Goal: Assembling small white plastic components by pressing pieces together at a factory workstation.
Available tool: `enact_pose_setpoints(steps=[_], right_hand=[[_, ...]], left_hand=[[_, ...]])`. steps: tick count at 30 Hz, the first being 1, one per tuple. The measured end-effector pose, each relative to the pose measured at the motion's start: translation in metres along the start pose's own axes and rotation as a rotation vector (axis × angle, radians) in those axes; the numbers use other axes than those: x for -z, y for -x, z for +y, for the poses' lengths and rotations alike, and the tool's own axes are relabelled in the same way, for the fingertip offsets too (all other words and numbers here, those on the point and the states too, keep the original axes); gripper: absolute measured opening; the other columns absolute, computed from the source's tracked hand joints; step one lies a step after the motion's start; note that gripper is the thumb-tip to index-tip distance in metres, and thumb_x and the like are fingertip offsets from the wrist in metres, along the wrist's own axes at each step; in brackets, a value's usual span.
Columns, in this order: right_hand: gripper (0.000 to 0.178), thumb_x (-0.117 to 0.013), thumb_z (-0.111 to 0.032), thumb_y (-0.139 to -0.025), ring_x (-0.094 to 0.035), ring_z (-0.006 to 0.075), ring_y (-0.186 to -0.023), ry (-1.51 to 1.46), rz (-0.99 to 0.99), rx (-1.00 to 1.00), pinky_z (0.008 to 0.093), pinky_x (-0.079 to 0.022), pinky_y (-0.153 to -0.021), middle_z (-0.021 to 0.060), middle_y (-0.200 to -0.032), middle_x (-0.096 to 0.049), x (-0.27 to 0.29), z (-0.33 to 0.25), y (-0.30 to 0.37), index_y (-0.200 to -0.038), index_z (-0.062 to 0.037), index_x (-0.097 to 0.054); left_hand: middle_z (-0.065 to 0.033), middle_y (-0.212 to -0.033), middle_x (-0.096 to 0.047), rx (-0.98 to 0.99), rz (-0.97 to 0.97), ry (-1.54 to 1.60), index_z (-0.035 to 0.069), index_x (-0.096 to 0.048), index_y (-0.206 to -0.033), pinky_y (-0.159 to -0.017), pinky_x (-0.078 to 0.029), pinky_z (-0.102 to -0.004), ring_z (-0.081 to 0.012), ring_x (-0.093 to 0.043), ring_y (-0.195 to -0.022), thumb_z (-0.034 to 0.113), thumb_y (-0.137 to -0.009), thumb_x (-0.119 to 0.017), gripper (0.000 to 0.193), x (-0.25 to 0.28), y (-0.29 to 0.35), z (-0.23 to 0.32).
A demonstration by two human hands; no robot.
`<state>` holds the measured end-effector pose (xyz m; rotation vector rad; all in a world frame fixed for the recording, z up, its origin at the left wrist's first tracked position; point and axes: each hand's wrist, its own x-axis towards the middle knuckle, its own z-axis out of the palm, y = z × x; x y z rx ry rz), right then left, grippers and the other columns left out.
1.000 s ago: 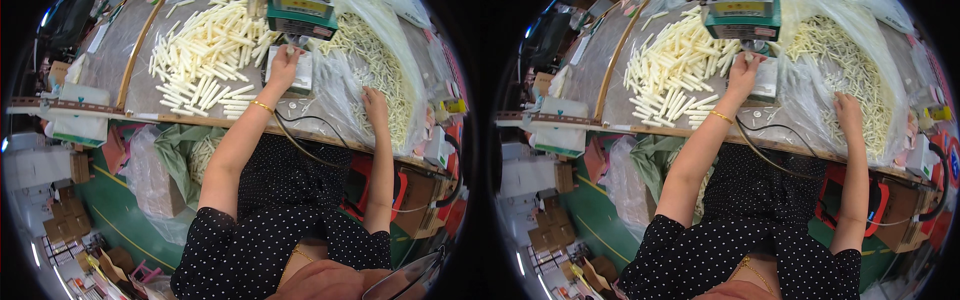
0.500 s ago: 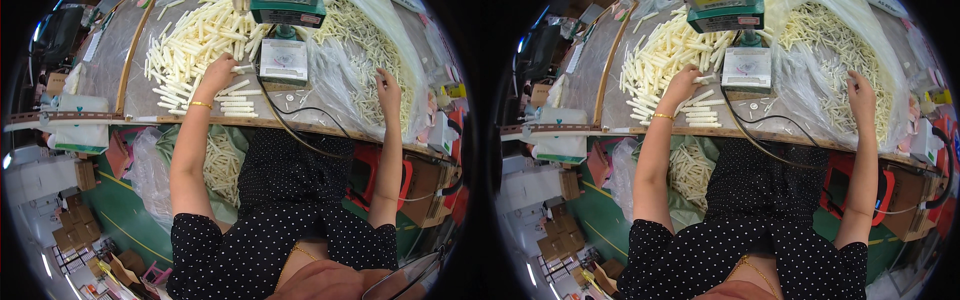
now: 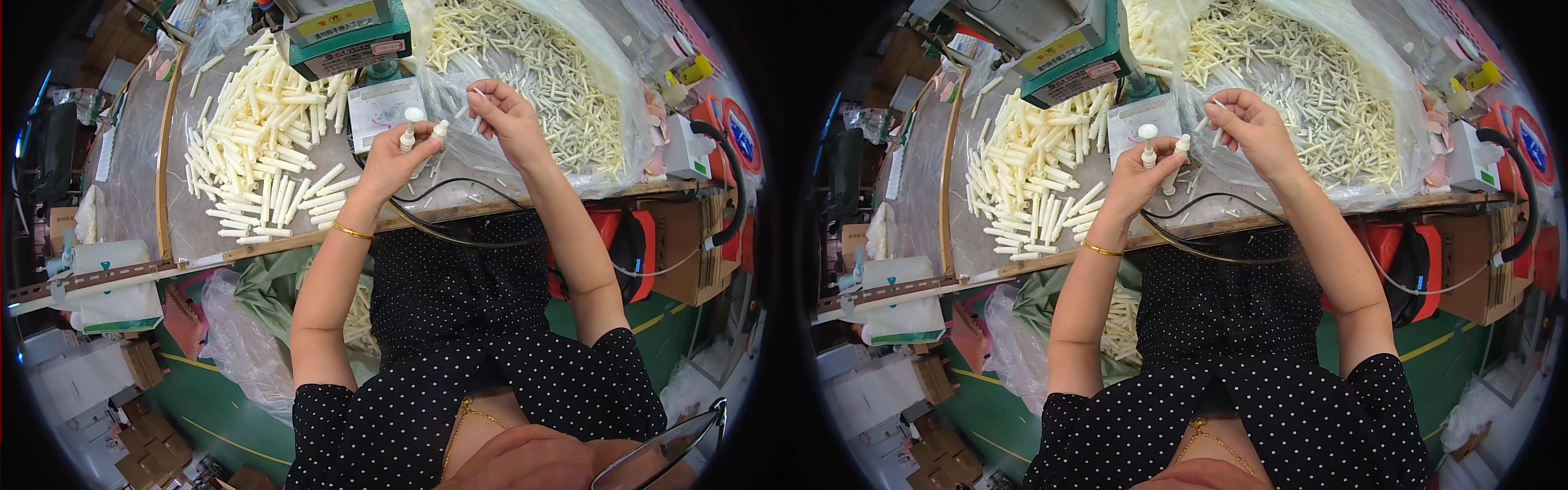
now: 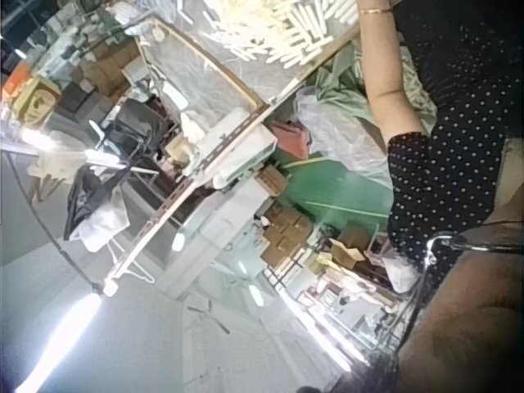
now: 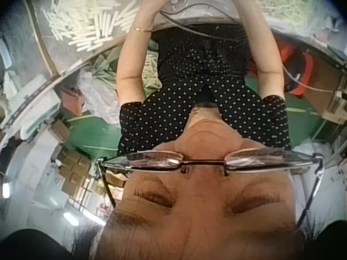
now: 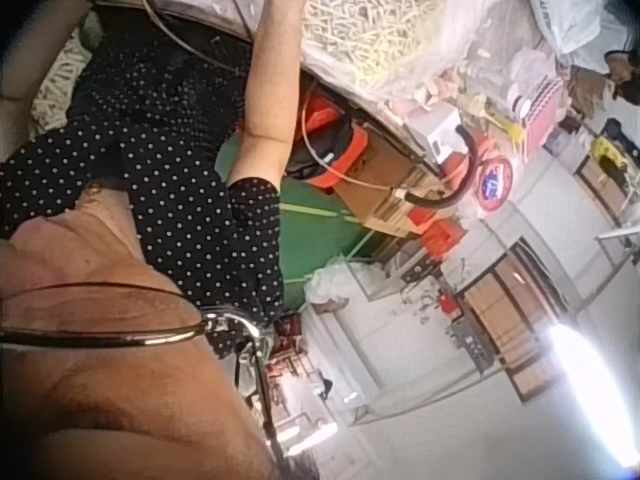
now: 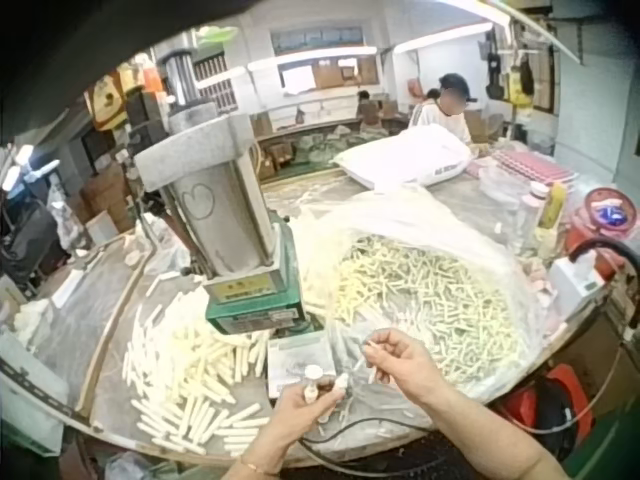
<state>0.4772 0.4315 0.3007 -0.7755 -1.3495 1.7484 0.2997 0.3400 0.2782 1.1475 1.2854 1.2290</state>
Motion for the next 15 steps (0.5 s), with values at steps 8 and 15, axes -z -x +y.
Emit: enact_pose_setpoints(steps=[8,15], right_hand=[[0.025,-0.064,-0.018,-0.084,-0.048,0.0035,-0.059,0.132,-0.023,-0.002,0.0159,-0.037,-0.053,-0.0013,-0.076,-0.058,-0.009,-0.002,0.0,-0.103,-0.0027,-0.057],[0.025,-0.064,-0.014,-0.083,-0.049,0.0039,-0.065,0.174,-0.055,0.085,0.018,-0.04,-0.058,-0.0012,-0.08,-0.059,-0.014,0.002,-0.004,-0.104,-0.0007,-0.057]], left_hand=[[-0.0034,-0.087,-0.064,0.019,0.008,0.021,-0.003,-0.063,-0.102,-0.07,-0.045,-0.0205,-0.0068,-0.056,-0.077,0.009,-0.081,-0.066,0.024,-0.003,-0.003,-0.001],[-0.0023,-0.087,-0.065,0.018,0.019,-0.004,-0.001,-0.064,-0.102,-0.072,-0.047,-0.0215,-0.0071,-0.057,-0.079,0.011,-0.079,-0.068,0.026,0.001,-0.001,-0.001]])
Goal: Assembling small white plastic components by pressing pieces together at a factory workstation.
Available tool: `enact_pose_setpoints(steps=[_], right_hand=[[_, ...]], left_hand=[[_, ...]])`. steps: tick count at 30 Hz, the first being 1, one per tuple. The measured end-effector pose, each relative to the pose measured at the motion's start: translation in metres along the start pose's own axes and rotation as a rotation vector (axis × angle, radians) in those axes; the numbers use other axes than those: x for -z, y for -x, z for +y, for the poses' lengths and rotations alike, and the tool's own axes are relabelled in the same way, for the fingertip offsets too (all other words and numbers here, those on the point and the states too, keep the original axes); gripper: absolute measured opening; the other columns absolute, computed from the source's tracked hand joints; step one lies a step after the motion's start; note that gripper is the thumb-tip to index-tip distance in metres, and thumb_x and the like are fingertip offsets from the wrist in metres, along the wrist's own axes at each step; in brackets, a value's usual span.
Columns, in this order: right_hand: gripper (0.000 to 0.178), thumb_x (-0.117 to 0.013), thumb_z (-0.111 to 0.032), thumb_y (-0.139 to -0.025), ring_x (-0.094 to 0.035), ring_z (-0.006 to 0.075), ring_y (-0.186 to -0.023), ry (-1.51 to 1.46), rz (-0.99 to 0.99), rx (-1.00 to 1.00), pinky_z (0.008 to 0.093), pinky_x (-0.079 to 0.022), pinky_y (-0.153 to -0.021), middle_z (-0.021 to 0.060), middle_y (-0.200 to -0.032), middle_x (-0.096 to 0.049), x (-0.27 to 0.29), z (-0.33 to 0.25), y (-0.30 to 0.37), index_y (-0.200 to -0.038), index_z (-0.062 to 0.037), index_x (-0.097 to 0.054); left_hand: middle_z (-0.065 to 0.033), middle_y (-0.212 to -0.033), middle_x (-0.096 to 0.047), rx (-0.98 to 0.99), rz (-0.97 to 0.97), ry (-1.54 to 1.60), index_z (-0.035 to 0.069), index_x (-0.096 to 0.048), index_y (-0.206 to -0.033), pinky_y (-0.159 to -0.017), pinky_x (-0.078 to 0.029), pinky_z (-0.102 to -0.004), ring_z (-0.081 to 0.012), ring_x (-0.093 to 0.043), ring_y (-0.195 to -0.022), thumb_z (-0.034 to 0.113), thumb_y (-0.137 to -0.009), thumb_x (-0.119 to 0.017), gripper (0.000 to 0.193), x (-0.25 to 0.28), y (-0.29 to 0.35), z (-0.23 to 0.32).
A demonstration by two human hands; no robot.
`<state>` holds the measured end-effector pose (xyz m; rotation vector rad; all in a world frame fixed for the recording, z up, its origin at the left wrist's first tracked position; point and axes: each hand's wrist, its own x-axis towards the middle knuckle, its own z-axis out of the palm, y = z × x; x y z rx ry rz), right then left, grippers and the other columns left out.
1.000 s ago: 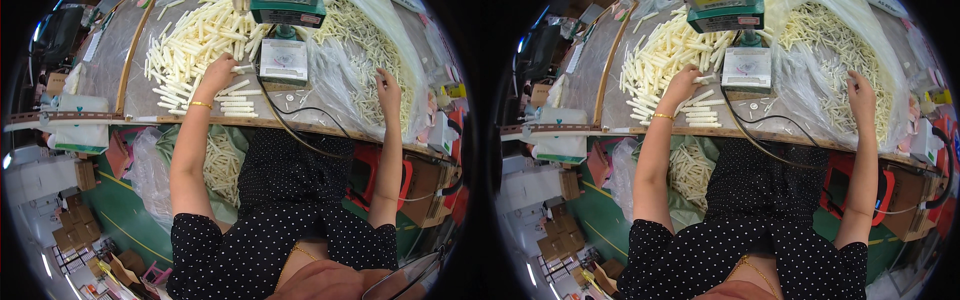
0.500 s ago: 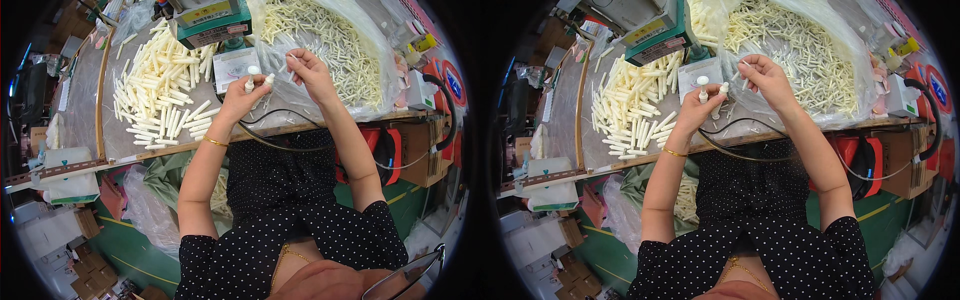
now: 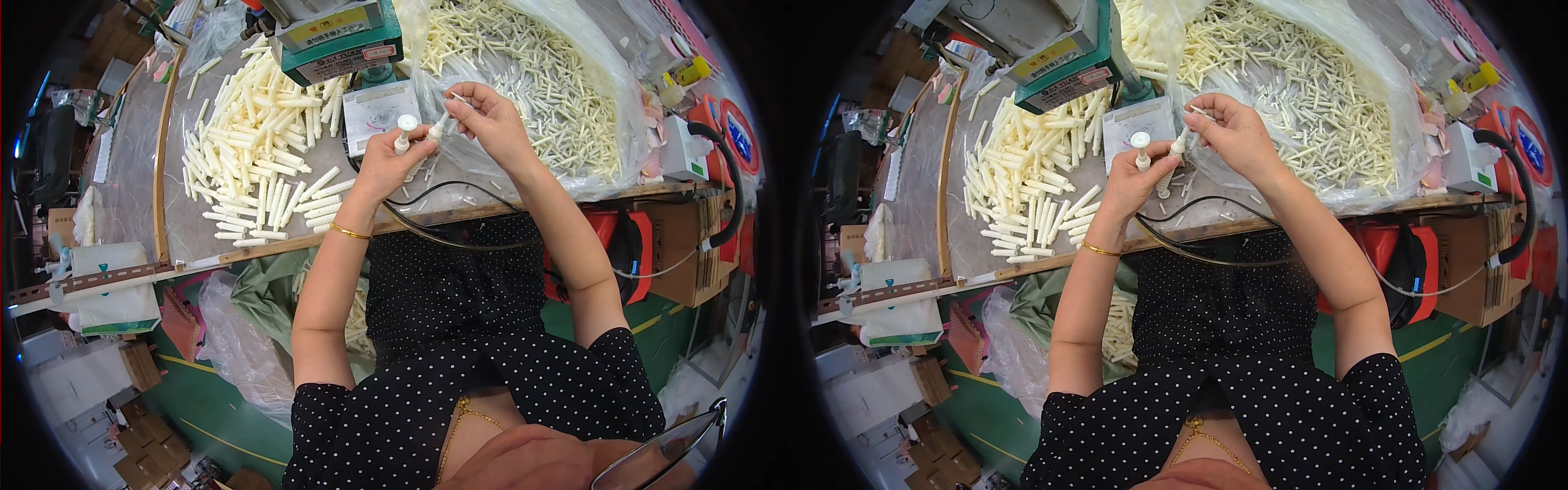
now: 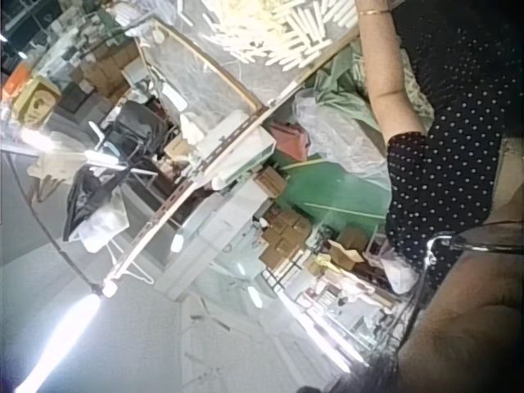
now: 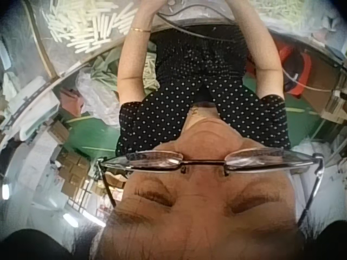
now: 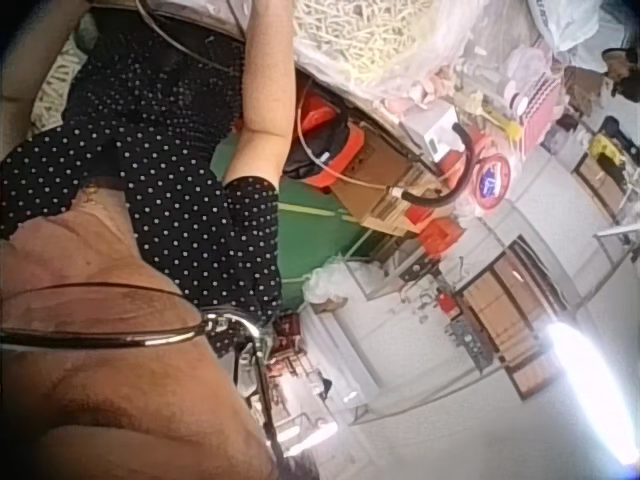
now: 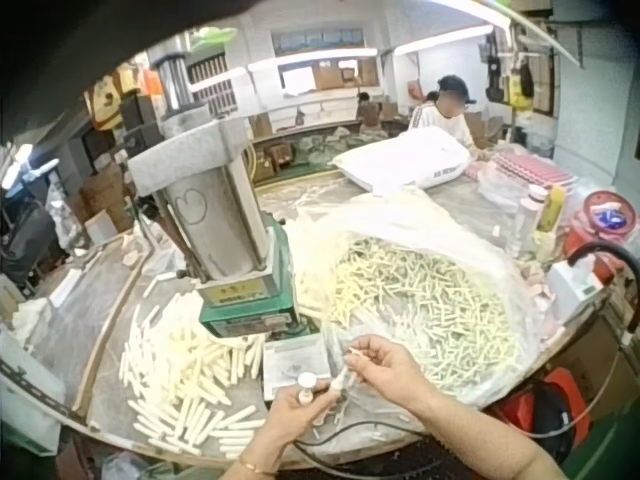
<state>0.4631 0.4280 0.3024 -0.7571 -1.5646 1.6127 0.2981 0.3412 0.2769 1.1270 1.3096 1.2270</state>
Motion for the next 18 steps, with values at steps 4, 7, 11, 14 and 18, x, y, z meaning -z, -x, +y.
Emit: enact_pose_setpoints(steps=[4,7,11,14,18], right_hand=[[0.028,-0.065,-0.013,-0.082,-0.049,0.0053,-0.065,0.255,-0.001,0.241,0.02,-0.042,-0.06,-0.001,-0.082,-0.061,-0.007,0.005,0.005,-0.106,-0.0014,-0.057],[0.031,-0.065,-0.01,-0.08,-0.049,0.0048,-0.063,0.29,-0.058,0.173,0.0194,-0.042,-0.058,-0.0018,-0.081,-0.06,-0.007,0.001,-0.004,-0.11,-0.0029,-0.058],[0.047,-0.064,-0.006,-0.081,-0.048,0.0048,-0.063,0.131,0.016,0.163,0.0185,-0.041,-0.057,-0.0019,-0.075,-0.054,-0.004,-0.01,-0.005,-0.124,-0.0022,-0.048],[0.048,-0.064,-0.006,-0.082,-0.047,0.0045,-0.063,0.141,0.084,0.168,0.0182,-0.04,-0.056,-0.0019,-0.074,-0.051,0.007,-0.005,-0.003,-0.126,-0.0008,-0.045],[0.041,-0.063,-0.005,-0.082,-0.046,0.0041,-0.063,0.176,0.049,0.108,0.0179,-0.039,-0.057,-0.0025,-0.073,-0.051,0.008,0.017,0.008,-0.121,0.0002,-0.05]], left_hand=[[-0.0026,-0.089,-0.065,0.005,0.012,0.069,-0.001,-0.064,-0.102,-0.073,-0.046,-0.0219,-0.0073,-0.058,-0.08,0.011,-0.079,-0.068,0.026,0.0,0.002,-0.006],[-0.0021,-0.088,-0.065,-0.044,0.076,0.091,-0.001,-0.064,-0.1,-0.073,-0.047,-0.0222,-0.0073,-0.057,-0.08,0.011,-0.079,-0.069,0.025,-0.002,0.002,-0.011],[-0.0008,-0.079,-0.061,-0.152,0.388,0.057,-0.002,-0.064,-0.099,-0.059,-0.041,-0.02,-0.0056,-0.051,-0.066,0.008,-0.076,-0.069,0.025,0.011,-0.022,-0.018],[-0.0006,-0.072,-0.058,-0.115,0.564,0.253,-0.005,-0.063,-0.098,-0.048,-0.033,-0.0184,-0.0047,-0.043,-0.054,0.004,-0.074,-0.071,0.027,0.022,-0.035,-0.015],[-0.0004,-0.071,-0.059,-0.08,0.542,0.26,-0.005,-0.064,-0.096,-0.048,-0.034,-0.0182,-0.0048,-0.045,-0.055,0.003,-0.072,-0.073,0.027,0.028,-0.037,-0.021]])
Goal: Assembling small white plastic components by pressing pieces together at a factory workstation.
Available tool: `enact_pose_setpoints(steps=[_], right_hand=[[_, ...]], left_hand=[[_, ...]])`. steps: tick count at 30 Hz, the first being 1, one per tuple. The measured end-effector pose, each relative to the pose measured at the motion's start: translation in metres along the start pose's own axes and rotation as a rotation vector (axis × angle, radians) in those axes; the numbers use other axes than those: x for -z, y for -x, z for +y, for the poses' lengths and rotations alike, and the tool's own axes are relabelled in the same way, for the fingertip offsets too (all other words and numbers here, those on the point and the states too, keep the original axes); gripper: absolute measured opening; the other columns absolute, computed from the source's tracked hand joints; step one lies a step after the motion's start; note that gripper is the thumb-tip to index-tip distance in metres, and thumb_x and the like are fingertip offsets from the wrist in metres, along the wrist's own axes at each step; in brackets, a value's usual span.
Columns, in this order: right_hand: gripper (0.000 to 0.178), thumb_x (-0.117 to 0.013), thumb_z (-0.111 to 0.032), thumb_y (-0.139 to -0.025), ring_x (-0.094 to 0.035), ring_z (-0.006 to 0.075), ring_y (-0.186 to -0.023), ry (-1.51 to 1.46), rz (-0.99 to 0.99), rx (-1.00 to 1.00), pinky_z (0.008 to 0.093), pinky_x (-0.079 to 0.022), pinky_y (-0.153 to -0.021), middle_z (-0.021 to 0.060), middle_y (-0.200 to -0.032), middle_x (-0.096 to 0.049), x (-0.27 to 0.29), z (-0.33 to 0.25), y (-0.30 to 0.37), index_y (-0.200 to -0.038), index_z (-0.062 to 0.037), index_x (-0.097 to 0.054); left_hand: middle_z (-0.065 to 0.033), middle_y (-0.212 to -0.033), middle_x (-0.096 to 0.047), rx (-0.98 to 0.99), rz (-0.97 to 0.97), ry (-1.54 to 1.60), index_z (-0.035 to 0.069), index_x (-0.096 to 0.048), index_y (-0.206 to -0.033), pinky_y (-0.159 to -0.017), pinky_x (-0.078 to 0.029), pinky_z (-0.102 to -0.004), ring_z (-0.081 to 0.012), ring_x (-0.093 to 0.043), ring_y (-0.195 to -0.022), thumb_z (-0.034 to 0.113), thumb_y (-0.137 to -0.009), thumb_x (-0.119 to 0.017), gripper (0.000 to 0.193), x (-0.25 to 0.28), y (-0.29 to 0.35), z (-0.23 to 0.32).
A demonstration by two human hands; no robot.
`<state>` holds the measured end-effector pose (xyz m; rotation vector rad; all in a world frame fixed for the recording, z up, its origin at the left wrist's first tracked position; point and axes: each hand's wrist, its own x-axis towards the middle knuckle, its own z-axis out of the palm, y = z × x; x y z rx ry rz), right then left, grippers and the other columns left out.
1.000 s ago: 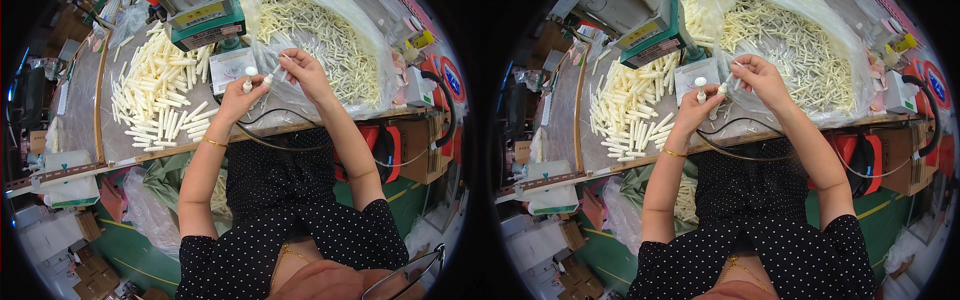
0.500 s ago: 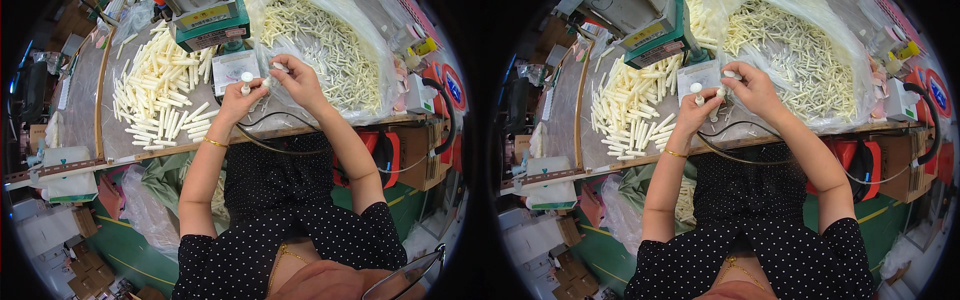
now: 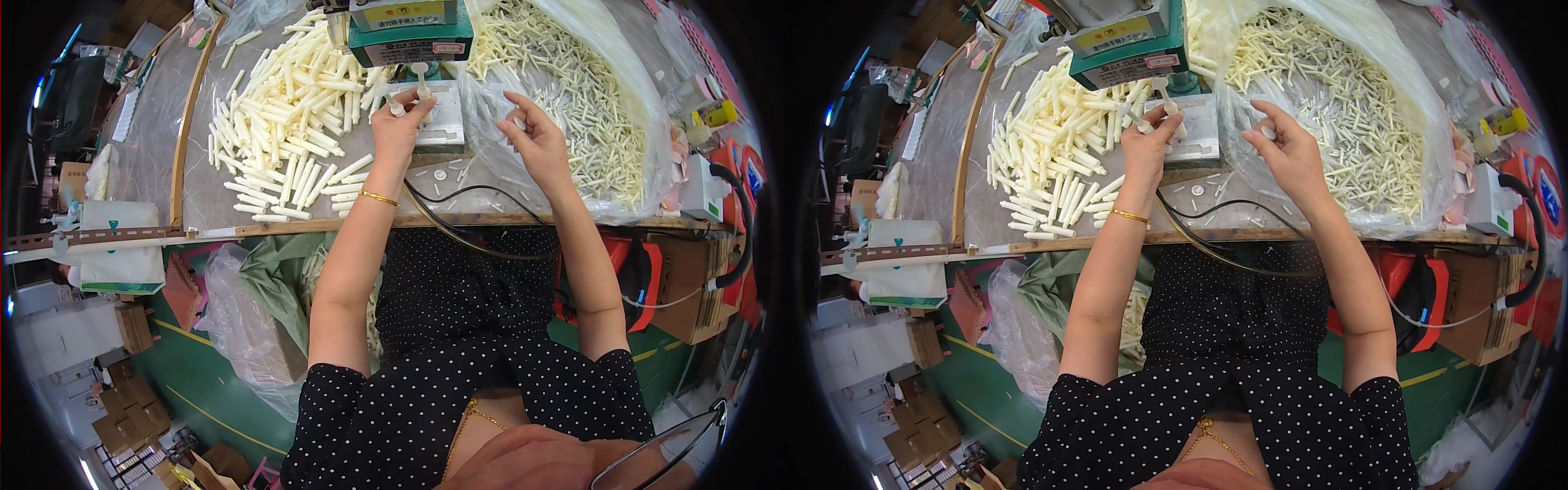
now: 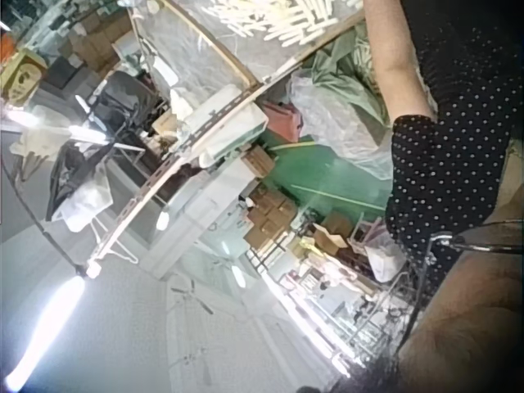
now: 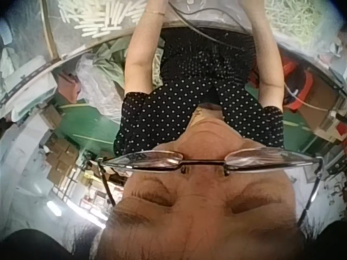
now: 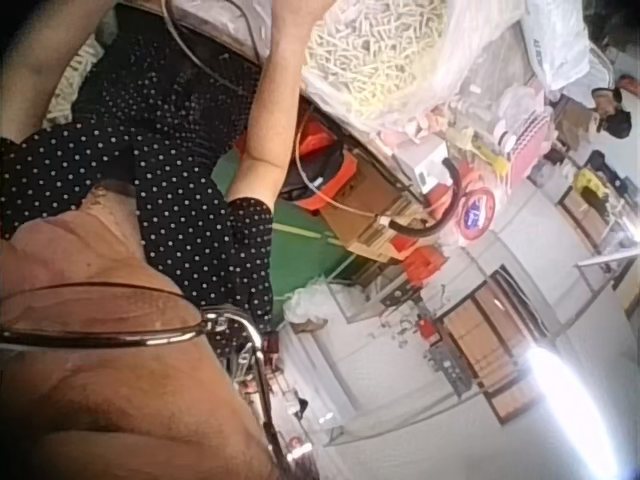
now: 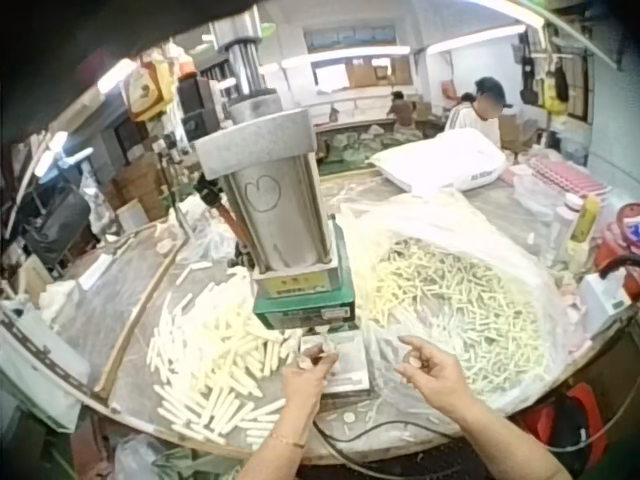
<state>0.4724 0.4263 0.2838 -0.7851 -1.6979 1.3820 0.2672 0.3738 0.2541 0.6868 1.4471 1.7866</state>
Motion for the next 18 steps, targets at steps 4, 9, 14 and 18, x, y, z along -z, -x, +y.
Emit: enact_pose_setpoints(steps=[4,9,14,18], right_hand=[[0.033,-0.064,-0.007,-0.082,-0.048,0.0039,-0.062,-0.037,0.033,-0.075,0.0175,-0.04,-0.056,-0.0023,-0.076,-0.054,-0.001,0.003,0.007,-0.113,0.0004,-0.055],[0.028,-0.063,-0.007,-0.083,-0.05,0.0042,-0.065,-0.056,0.039,-0.106,0.0174,-0.041,-0.058,-0.0013,-0.081,-0.057,0.006,0.013,0.01,-0.109,0.0001,-0.058],[0.027,-0.057,-0.005,-0.086,-0.051,0.0059,-0.073,-0.08,0.041,-0.086,0.0192,-0.044,-0.066,0.0019,-0.095,-0.057,0.024,0.006,0.012,-0.113,-0.0002,-0.057],[0.028,-0.054,-0.008,-0.089,-0.051,0.0065,-0.073,-0.066,0.059,-0.144,0.0192,-0.043,-0.067,0.0012,-0.091,-0.054,0.04,0.006,0.015,-0.116,-0.001,-0.055]], left_hand=[[-0.0013,-0.075,-0.061,-0.015,0.006,-0.014,-0.005,-0.064,-0.096,-0.052,-0.037,-0.0185,-0.0055,-0.048,-0.06,0.005,-0.073,-0.072,0.027,0.003,0.004,0.003],[-0.0019,-0.088,-0.061,-0.126,-0.079,-0.162,-0.001,-0.061,-0.103,-0.072,-0.044,-0.0231,-0.0091,-0.054,-0.079,0.013,-0.081,-0.065,0.027,-0.001,0.002,0.001],[-0.0192,-0.095,-0.057,-0.425,-0.122,-0.865,0.0,-0.06,-0.095,-0.081,-0.045,-0.0379,-0.0351,-0.056,-0.089,0.009,-0.08,-0.056,0.018,0.045,-0.005,0.029],[-0.016,-0.095,-0.056,-0.365,-0.162,-1.327,0.004,-0.061,-0.095,-0.078,-0.046,-0.0402,-0.0349,-0.056,-0.089,0.005,-0.073,-0.057,0.023,0.143,-0.017,0.055]])
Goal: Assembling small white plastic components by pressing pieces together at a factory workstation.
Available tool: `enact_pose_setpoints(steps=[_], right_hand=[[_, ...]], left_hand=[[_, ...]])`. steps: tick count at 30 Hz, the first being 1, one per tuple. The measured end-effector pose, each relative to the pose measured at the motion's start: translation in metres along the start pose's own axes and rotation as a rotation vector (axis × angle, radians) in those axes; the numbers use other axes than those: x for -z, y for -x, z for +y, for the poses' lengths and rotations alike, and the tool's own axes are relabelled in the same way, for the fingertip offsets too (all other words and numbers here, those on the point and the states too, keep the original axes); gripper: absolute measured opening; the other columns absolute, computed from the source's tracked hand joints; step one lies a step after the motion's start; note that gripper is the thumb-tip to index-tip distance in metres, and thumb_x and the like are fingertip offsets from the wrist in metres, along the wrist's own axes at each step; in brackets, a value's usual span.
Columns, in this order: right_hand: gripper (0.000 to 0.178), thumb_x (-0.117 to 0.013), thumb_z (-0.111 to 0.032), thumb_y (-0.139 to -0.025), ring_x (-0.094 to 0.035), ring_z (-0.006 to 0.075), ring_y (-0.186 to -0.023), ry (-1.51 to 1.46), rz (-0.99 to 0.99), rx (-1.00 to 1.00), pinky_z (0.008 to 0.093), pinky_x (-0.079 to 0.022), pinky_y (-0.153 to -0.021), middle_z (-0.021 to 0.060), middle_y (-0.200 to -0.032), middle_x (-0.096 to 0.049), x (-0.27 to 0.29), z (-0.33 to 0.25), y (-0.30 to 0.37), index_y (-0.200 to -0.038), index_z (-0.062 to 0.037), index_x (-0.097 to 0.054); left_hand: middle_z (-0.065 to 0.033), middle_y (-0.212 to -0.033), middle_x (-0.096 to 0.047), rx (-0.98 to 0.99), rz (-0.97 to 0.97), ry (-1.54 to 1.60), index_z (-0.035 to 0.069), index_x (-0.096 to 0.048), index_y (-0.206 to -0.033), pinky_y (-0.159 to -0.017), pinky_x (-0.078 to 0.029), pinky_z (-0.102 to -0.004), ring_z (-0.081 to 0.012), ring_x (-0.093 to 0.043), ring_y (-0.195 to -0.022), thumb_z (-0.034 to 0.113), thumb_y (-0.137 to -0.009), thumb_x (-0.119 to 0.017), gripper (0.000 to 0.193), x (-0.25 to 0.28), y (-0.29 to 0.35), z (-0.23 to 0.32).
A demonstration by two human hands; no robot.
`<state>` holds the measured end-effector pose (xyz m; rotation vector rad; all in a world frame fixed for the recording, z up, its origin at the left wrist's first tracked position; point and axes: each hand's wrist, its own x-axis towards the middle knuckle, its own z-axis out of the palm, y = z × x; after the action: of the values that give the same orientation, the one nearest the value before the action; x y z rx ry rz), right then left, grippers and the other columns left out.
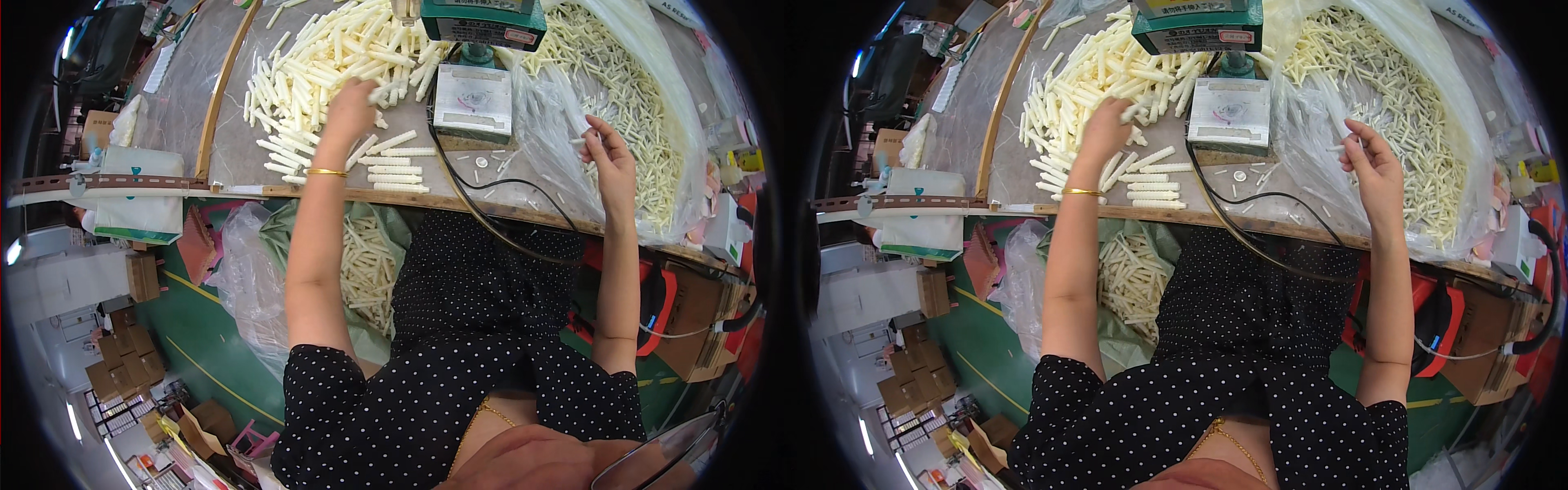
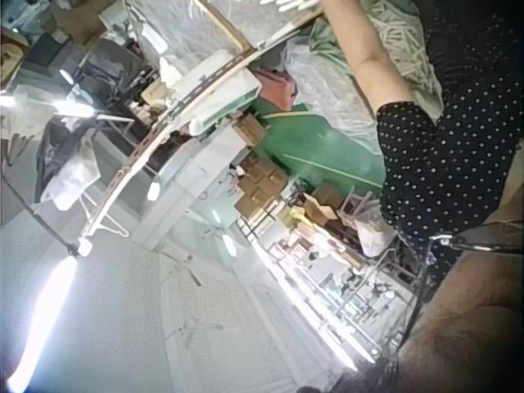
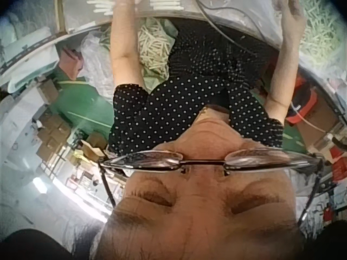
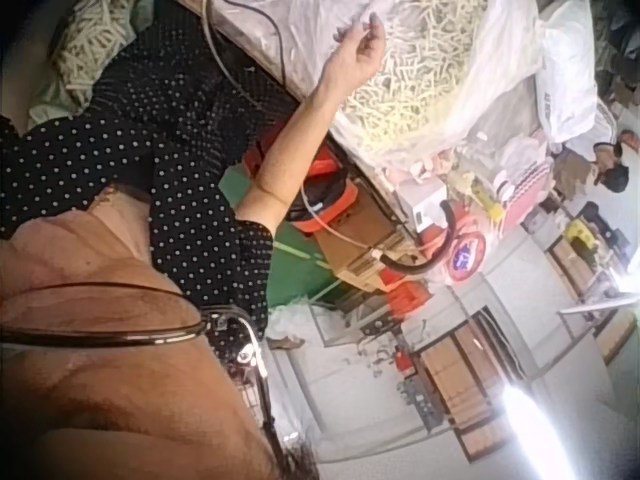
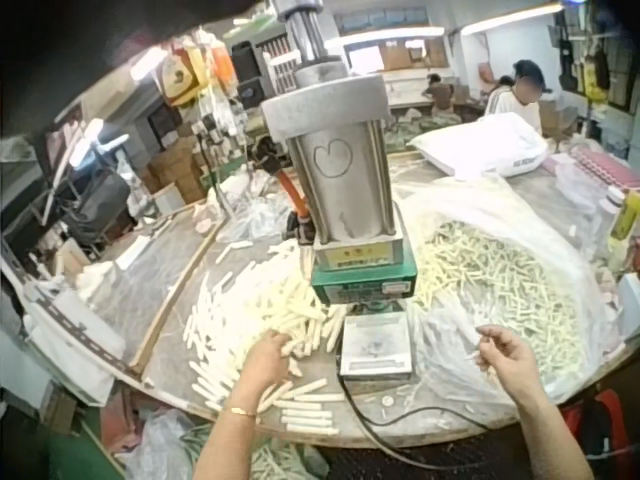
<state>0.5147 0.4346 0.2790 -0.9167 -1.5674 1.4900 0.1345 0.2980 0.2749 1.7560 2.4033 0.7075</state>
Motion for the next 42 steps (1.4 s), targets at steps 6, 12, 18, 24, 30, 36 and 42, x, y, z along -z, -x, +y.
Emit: enact_pose_setpoints(steps=[6,12,18,24,30,36,42], right_hand=[[0.025,-0.052,-0.01,-0.09,-0.05,0.006,-0.069,0.007,-0.008,0.0,0.0188,-0.043,-0.063,-0.0005,-0.082,-0.053,-0.021,0.005,0.002,-0.113,-0.0028,-0.055],[0.021,-0.056,-0.004,-0.087,-0.059,0.0096,-0.08,-0.196,-0.048,0.054,0.0214,-0.048,-0.07,0.0035,-0.088,-0.06,-0.066,0.0,0.008,-0.107,0.0011,-0.055],[0.019,-0.058,-0.003,-0.085,-0.061,0.0113,-0.081,-0.408,-0.114,-0.001,0.0221,-0.049,-0.073,0.0076,-0.09,-0.063,-0.089,-0.007,0.018,-0.103,0.0031,-0.055],[0.018,-0.058,-0.002,-0.085,-0.061,0.0117,-0.083,-0.418,-0.062,-0.025,0.022,-0.049,-0.073,0.0083,-0.088,-0.063,-0.09,-0.002,0.018,-0.101,0.0037,-0.055],[0.017,-0.059,-0.002,-0.085,-0.061,0.0112,-0.082,-0.392,-0.054,0.009,0.0211,-0.049,-0.07,0.0079,-0.088,-0.063,-0.088,-0.001,0.016,-0.101,0.0039,-0.056],[0.019,-0.06,0.0,-0.083,-0.062,0.0118,-0.08,-0.296,-0.026,0.048,0.0209,-0.05,-0.067,0.0089,-0.088,-0.063,-0.096,-0.005,0.011,-0.101,0.0038,-0.057],[0.015,-0.059,-0.003,-0.084,-0.062,0.0127,-0.072,-0.509,-0.155,-0.154,0.0224,-0.05,-0.065,0.0062,-0.082,-0.063,-0.116,-0.007,0.001,-0.098,0.0039,-0.059]], left_hand=[[-0.0126,-0.096,-0.057,-0.039,-0.277,-0.306,0.009,-0.062,-0.099,-0.076,-0.046,-0.0392,-0.0308,-0.058,-0.09,0.008,-0.069,-0.063,0.03,0.0,-0.006,-0.011],[-0.0062,-0.072,-0.058,0.162,0.099,0.687,0.001,-0.058,-0.086,-0.054,-0.044,-0.0307,-0.0181,-0.057,-0.062,0.01,-0.077,-0.063,0.013,-0.017,0.01,0.06],[-0.0064,-0.065,-0.054,0.574,0.014,1.827,0.001,-0.055,-0.078,-0.042,-0.029,-0.0216,-0.0089,-0.04,-0.046,0.01,-0.08,-0.062,0.011,-0.054,0.029,0.099],[-0.0072,-0.066,-0.054,0.623,0.037,1.891,0.0,-0.055,-0.079,-0.042,-0.03,-0.0215,-0.0092,-0.04,-0.047,0.013,-0.081,-0.063,0.015,-0.068,0.033,0.103],[-0.0065,-0.07,-0.056,0.581,0.031,1.81,0.002,-0.054,-0.081,-0.043,-0.031,-0.0209,-0.0088,-0.039,-0.048,0.016,-0.086,-0.059,0.016,-0.065,0.037,0.121],[-0.0059,-0.071,-0.055,0.621,0.036,1.964,0.003,-0.055,-0.083,-0.045,-0.032,-0.0212,-0.0094,-0.041,-0.05,0.018,-0.086,-0.059,0.017,-0.081,0.043,0.124],[-0.0055,-0.073,-0.055,0.642,0.008,2.128,0.002,-0.056,-0.089,-0.045,-0.033,-0.0217,-0.0097,-0.043,-0.052,0.022,-0.087,-0.06,0.02,-0.082,0.039,0.147]])
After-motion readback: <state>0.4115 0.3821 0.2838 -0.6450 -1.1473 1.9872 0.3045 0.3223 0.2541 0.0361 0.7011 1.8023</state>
